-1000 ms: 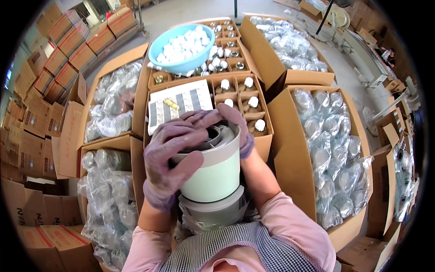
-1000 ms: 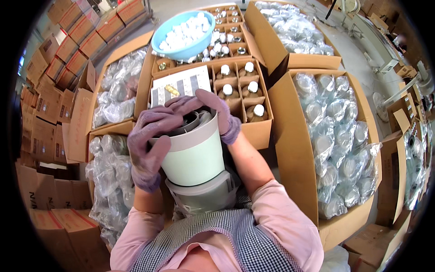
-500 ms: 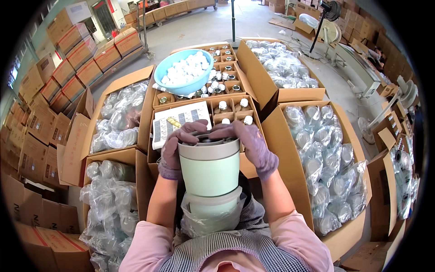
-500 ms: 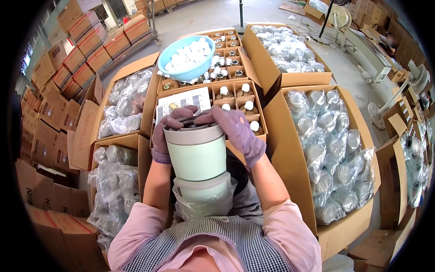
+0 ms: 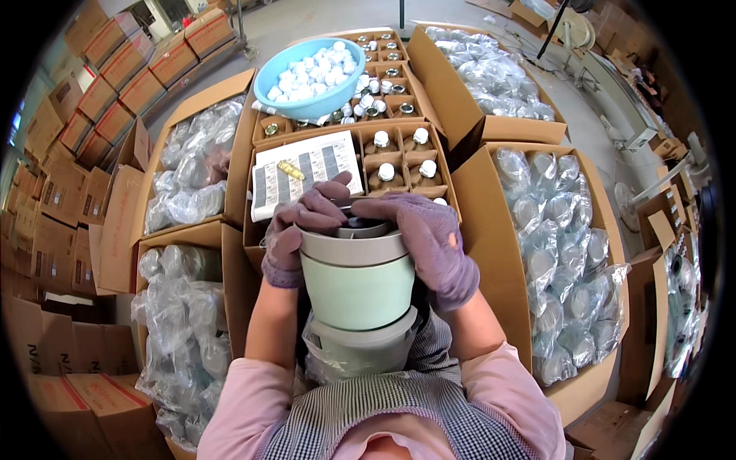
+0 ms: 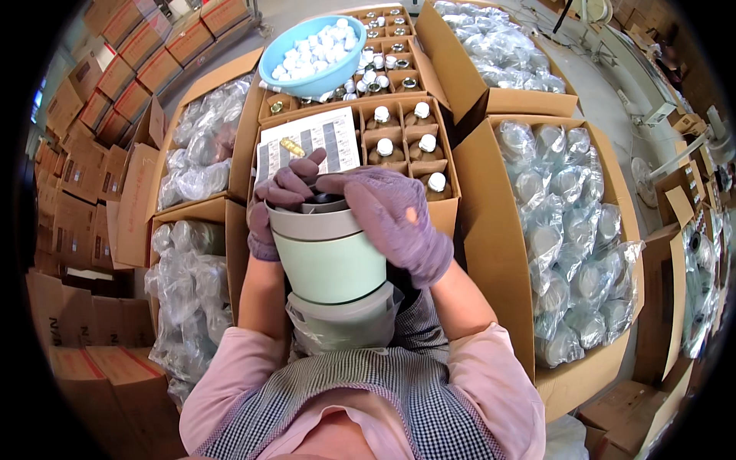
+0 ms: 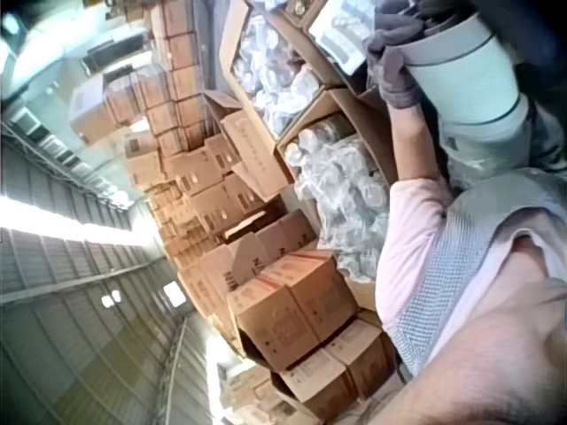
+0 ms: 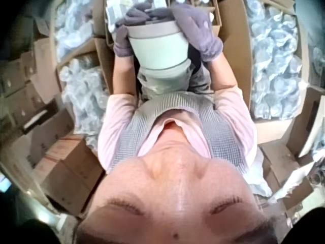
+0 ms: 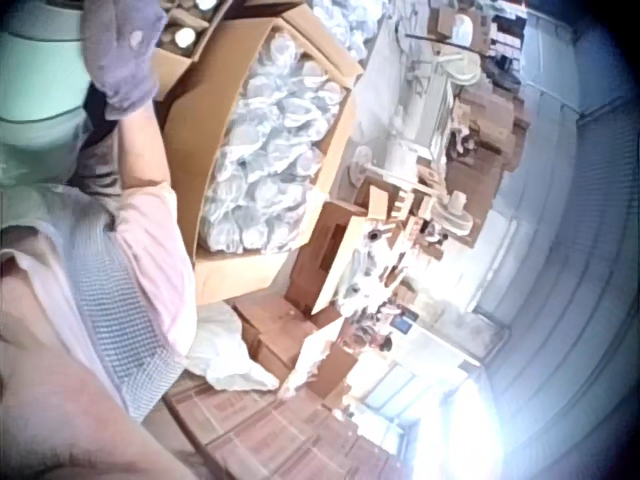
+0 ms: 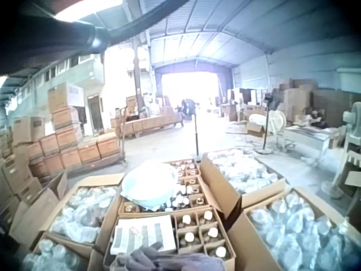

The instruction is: The person unpacks a light green pitcher from a plastic bag, removes a label, and assembles it by inserting a metal filter and screwing on a lid. The person repeats the process with a beige pitcher, assembling it similarly and placing the finished units into a cardboard box.

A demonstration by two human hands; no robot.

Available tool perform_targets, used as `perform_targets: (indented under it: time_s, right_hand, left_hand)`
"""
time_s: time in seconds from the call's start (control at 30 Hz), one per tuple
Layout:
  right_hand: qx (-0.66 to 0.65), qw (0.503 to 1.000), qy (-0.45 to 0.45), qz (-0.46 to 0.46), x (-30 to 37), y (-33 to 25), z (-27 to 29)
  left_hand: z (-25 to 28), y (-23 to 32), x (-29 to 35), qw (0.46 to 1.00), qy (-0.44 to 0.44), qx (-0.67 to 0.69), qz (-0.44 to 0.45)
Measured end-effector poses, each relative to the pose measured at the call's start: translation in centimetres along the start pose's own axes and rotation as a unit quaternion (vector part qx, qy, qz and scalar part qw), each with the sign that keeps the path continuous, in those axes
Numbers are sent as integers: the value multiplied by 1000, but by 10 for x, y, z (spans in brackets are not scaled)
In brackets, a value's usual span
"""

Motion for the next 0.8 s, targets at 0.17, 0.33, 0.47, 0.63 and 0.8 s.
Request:
perform_targets:
  time_s: [0.17,0.33,0.47,0.63,0.8]
  right_hand:
    - [-320,943,-88,-36,-20,53,-13]
    - [-164,981,-105,7,-16,32,-11]
    - [80,994,-63,45,-1,-20,-13]
    - [-94,982,-156,53,-26,9,-1]
    - [-183,972,-132,73,-27,51,-16]
  left_hand:
    - [-28,58,-28,952,-37,-284,111]
    - [-63,70,-31,911,-94,-395,75]
    - [-5,25,1,990,-17,-137,-29]
    - [-9,41,-8,985,-40,-162,42]
    - [-65,81,-38,911,-90,-397,68]
Point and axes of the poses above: each hand's wrist, its own x-axis away from the middle knuckle, its own z-axis out of the back of the hand, y = z × x, the point moved 7 cm from there along -x, towards the middle knuckle, and after that the axes turned 4 degrees about -z, right-handed, at the moved point
